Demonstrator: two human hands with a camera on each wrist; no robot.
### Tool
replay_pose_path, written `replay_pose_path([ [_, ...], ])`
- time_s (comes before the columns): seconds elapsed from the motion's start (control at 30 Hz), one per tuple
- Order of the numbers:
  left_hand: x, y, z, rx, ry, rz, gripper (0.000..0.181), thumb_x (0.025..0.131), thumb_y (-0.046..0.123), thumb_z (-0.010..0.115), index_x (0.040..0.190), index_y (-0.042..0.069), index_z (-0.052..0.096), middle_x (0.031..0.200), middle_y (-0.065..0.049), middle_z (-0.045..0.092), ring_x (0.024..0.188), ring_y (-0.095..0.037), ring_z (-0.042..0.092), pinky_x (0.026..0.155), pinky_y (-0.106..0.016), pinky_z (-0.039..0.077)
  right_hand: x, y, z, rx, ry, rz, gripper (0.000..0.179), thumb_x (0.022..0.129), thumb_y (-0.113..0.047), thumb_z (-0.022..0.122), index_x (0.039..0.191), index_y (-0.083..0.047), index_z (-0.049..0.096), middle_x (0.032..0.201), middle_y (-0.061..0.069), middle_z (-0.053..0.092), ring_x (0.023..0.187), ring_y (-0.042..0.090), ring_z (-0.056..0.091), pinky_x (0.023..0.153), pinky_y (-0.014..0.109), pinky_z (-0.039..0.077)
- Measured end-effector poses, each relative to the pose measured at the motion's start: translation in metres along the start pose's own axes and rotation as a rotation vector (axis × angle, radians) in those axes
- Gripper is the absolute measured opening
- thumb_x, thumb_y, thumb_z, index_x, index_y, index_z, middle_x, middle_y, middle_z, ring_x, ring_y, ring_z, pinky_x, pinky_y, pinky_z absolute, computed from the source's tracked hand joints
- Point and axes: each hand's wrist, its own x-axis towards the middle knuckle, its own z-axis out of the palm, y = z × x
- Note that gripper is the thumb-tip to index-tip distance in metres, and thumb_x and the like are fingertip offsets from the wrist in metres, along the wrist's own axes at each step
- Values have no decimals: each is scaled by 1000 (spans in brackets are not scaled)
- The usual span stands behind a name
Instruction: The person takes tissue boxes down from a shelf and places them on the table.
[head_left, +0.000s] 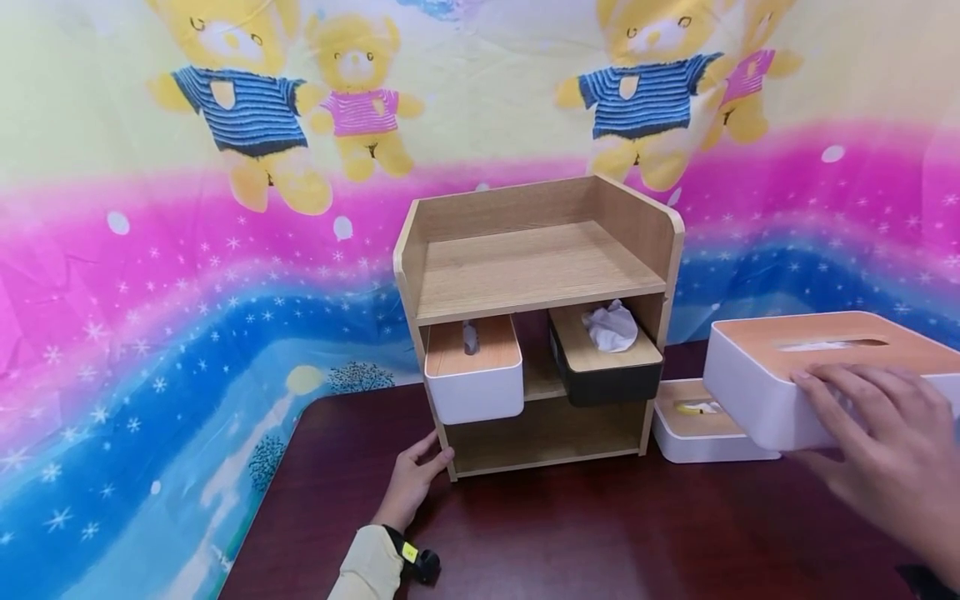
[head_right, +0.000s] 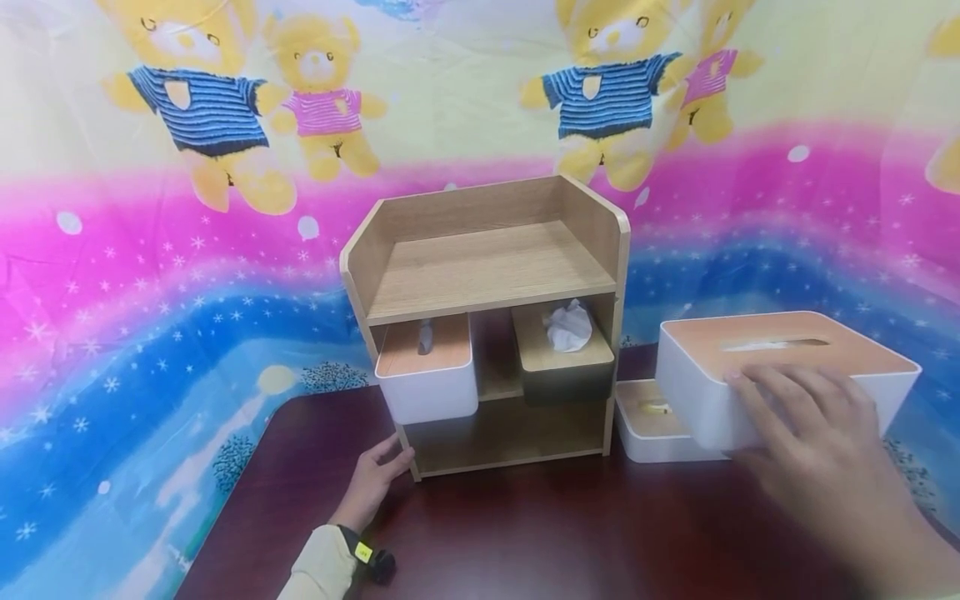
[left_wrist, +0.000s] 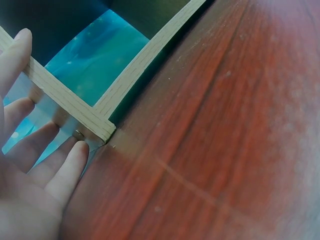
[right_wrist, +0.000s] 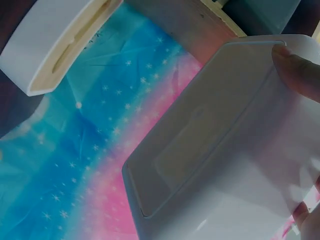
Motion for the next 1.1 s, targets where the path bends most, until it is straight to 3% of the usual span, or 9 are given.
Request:
replay_pose_path([
  [0.37,1,0,1,3,5,-9,66,87,38,73,143,11,50,147,-12,44,140,-34,29,109,-60,24,-14,-11,-5,6,-144,64,80,98,-63,28,138,3,49,118,34,50,107,56,40,115,52,13],
  [0.87,1,1,-1,0,4,-4,70,85,43,74,142,10,51,146,-12,45,140,-34,29,109,-59,25,-20,-19,-1,21,-124,69,78,98,-62,28,141,1,48,116,33,51,107,54,40,114,55,14],
  [1.1,1,-1,0,0,-2,-4,66,88,38,72,143,10,50,147,-13,44,140,-34,29,109,-58,26,-30,-22,-2,8,-198,98,82,97,-65,24,146,-2,41,120,34,48,114,55,37,113,58,10],
])
